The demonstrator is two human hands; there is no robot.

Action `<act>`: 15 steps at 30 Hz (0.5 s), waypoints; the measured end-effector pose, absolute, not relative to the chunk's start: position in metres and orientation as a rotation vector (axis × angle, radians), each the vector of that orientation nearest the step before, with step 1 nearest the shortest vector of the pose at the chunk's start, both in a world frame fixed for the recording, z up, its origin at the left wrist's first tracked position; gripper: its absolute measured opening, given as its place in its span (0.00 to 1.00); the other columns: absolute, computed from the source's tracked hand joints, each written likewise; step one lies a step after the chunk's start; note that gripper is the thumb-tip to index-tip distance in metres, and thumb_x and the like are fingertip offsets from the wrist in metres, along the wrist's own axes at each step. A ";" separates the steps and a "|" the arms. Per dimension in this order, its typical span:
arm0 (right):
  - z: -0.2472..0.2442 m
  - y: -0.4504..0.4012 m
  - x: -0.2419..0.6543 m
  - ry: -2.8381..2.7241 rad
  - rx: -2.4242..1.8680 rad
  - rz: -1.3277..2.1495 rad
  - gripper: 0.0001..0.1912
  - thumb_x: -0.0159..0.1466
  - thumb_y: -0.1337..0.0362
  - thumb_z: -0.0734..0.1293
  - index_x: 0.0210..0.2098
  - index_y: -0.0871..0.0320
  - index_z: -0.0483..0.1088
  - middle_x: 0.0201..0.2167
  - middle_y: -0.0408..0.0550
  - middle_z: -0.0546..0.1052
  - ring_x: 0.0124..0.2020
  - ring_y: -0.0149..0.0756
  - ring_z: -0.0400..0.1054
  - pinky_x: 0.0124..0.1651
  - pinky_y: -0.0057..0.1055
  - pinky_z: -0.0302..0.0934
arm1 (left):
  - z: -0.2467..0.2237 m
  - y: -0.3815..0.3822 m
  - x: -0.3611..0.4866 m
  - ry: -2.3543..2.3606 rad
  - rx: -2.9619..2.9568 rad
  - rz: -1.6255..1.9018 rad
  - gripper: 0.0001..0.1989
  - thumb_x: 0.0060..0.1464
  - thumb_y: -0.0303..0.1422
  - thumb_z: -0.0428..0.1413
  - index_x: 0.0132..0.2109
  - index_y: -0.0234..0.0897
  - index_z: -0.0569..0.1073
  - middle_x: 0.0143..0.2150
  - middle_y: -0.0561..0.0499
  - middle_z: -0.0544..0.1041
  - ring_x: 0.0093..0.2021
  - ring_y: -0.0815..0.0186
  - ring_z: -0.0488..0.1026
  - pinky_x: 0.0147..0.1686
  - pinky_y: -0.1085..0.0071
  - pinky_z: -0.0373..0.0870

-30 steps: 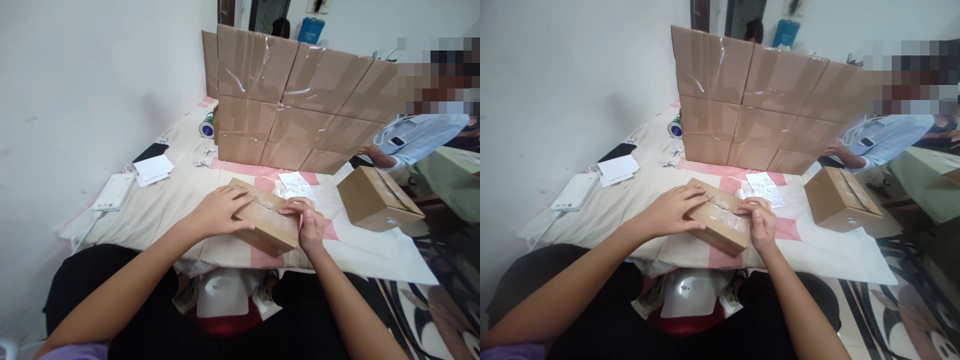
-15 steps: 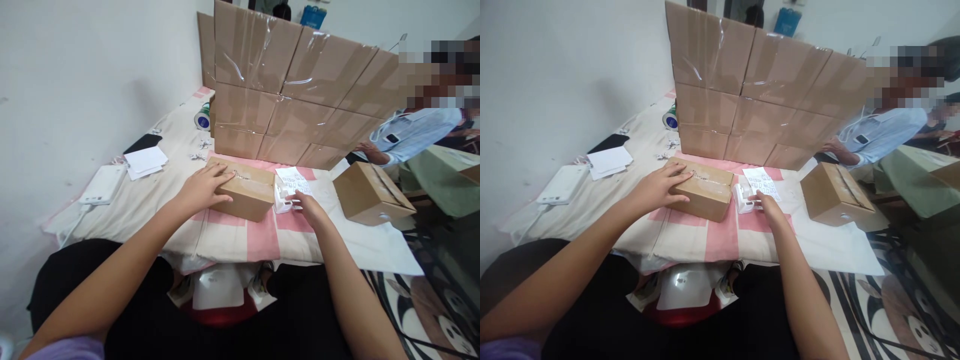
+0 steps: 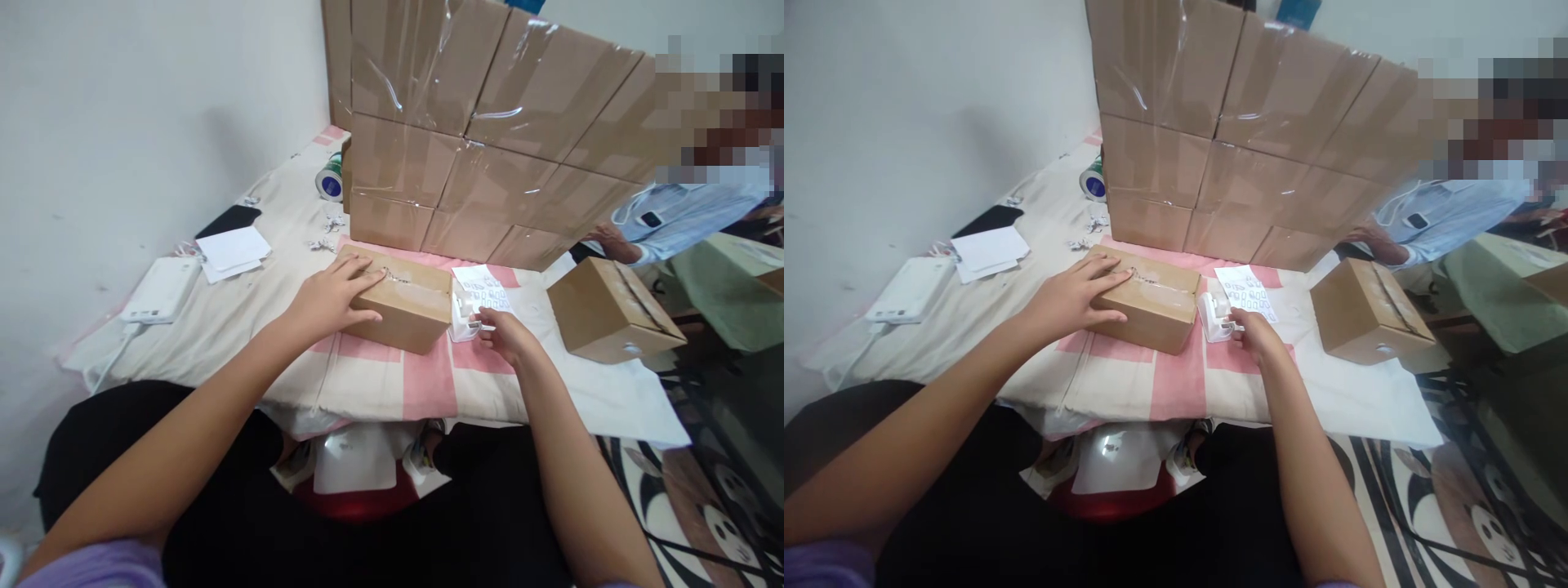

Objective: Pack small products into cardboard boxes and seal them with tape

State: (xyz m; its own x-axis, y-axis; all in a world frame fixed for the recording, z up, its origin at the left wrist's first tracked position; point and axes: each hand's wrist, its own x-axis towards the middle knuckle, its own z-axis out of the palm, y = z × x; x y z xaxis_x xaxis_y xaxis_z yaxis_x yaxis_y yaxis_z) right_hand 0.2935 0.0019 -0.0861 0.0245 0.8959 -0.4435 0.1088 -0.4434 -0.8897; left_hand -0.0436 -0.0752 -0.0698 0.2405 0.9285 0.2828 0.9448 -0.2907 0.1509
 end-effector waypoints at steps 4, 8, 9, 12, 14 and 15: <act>-0.082 -0.007 0.289 -0.981 -1.593 1.491 0.03 0.59 0.68 0.68 0.33 0.58 0.69 0.31 0.46 0.72 0.23 0.30 0.69 0.21 0.26 0.64 | -0.070 -0.076 -0.042 -1.855 -2.420 -0.501 0.37 0.57 0.51 0.63 0.70 0.46 0.67 0.73 0.44 0.64 0.73 0.46 0.59 0.62 0.51 0.72; -0.086 -0.010 0.285 -0.944 -1.556 1.451 0.05 0.60 0.69 0.68 0.36 0.57 0.68 0.32 0.44 0.71 0.24 0.32 0.72 0.28 0.32 0.74 | -0.072 -0.075 -0.041 -1.857 -2.406 -0.510 0.36 0.58 0.51 0.63 0.70 0.48 0.67 0.73 0.44 0.64 0.73 0.46 0.59 0.62 0.52 0.71; -0.088 -0.011 0.284 -0.936 -1.547 1.439 0.05 0.61 0.69 0.68 0.36 0.57 0.68 0.31 0.44 0.71 0.23 0.32 0.72 0.28 0.33 0.75 | -0.072 -0.075 -0.041 -1.857 -2.400 -0.507 0.36 0.58 0.51 0.63 0.70 0.48 0.67 0.73 0.44 0.64 0.73 0.46 0.59 0.62 0.52 0.71; -0.092 -0.011 0.283 -0.913 -1.531 1.404 0.03 0.65 0.67 0.67 0.34 0.57 0.67 0.28 0.43 0.71 0.22 0.32 0.72 0.29 0.32 0.76 | -0.074 -0.075 -0.041 -1.845 -2.388 -0.502 0.36 0.58 0.51 0.63 0.70 0.47 0.67 0.72 0.43 0.64 0.72 0.46 0.59 0.62 0.52 0.71; -0.095 -0.011 0.282 -0.898 -1.523 1.389 0.07 0.66 0.66 0.66 0.31 0.58 0.67 0.26 0.43 0.70 0.22 0.32 0.72 0.29 0.31 0.76 | -0.074 -0.075 -0.041 -1.830 -2.385 -0.511 0.36 0.58 0.51 0.63 0.70 0.46 0.67 0.72 0.43 0.64 0.72 0.46 0.60 0.62 0.51 0.71; -0.097 -0.011 0.281 -0.884 -1.513 1.381 0.08 0.66 0.66 0.67 0.30 0.58 0.66 0.24 0.43 0.70 0.22 0.32 0.72 0.29 0.32 0.77 | -0.075 -0.075 -0.041 -1.824 -2.386 -0.518 0.36 0.57 0.51 0.63 0.69 0.46 0.68 0.72 0.43 0.65 0.72 0.46 0.60 0.63 0.51 0.71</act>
